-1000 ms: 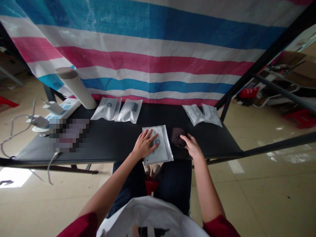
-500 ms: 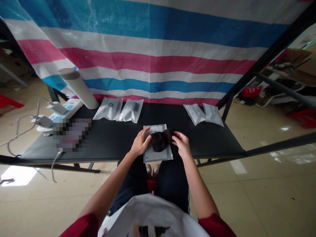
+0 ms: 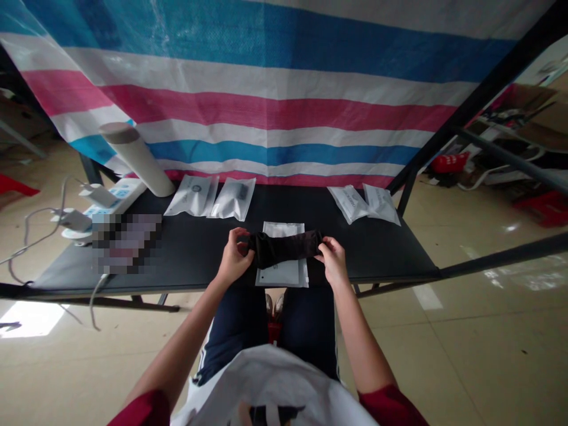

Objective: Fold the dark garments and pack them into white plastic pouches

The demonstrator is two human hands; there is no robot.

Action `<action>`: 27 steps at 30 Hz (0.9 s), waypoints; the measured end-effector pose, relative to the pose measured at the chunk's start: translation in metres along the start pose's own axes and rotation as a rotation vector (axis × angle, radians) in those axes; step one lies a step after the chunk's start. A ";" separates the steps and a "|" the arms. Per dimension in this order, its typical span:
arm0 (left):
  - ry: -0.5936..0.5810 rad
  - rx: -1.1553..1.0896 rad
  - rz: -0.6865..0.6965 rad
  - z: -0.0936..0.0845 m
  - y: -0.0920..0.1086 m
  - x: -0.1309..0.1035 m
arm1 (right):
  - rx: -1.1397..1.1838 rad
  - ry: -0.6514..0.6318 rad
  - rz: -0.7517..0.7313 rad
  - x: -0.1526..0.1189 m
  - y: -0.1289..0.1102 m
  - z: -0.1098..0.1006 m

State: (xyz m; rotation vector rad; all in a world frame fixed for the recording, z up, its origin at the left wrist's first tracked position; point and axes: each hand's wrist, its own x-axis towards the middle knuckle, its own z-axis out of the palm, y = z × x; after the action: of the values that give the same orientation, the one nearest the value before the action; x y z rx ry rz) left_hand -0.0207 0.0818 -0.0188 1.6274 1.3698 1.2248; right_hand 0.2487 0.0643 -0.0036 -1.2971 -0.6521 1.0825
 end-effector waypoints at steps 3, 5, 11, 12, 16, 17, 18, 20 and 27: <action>0.007 0.135 0.018 -0.008 -0.011 0.002 | -0.085 -0.050 0.026 0.004 0.001 -0.009; -0.021 0.247 0.075 -0.012 -0.015 0.001 | -0.159 -0.116 0.050 0.005 0.004 -0.015; -0.290 0.439 0.258 -0.019 -0.010 0.009 | -0.272 -0.264 0.133 0.005 0.006 -0.024; -0.330 0.448 0.273 -0.019 -0.008 0.012 | -0.293 -0.267 0.135 0.006 0.005 -0.024; -0.383 0.400 0.212 -0.018 -0.004 0.022 | -0.414 -0.268 0.087 0.012 0.007 -0.027; -0.352 0.384 0.171 -0.018 -0.003 0.023 | -0.450 -0.263 0.066 0.014 0.008 -0.028; -0.318 0.372 0.136 -0.017 -0.002 0.022 | -0.494 -0.256 0.041 0.015 0.010 -0.029; -0.270 0.381 0.117 -0.016 -0.001 0.019 | -0.627 -0.243 -0.036 0.018 0.012 -0.031; -0.145 0.406 0.226 -0.011 0.001 0.020 | -1.028 -0.189 -0.380 0.028 0.006 -0.024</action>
State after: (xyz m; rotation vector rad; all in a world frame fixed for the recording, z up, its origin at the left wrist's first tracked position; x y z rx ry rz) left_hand -0.0302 0.1004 -0.0095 2.1578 1.4370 0.9662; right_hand 0.2798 0.0785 -0.0195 -1.8141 -1.6573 0.5291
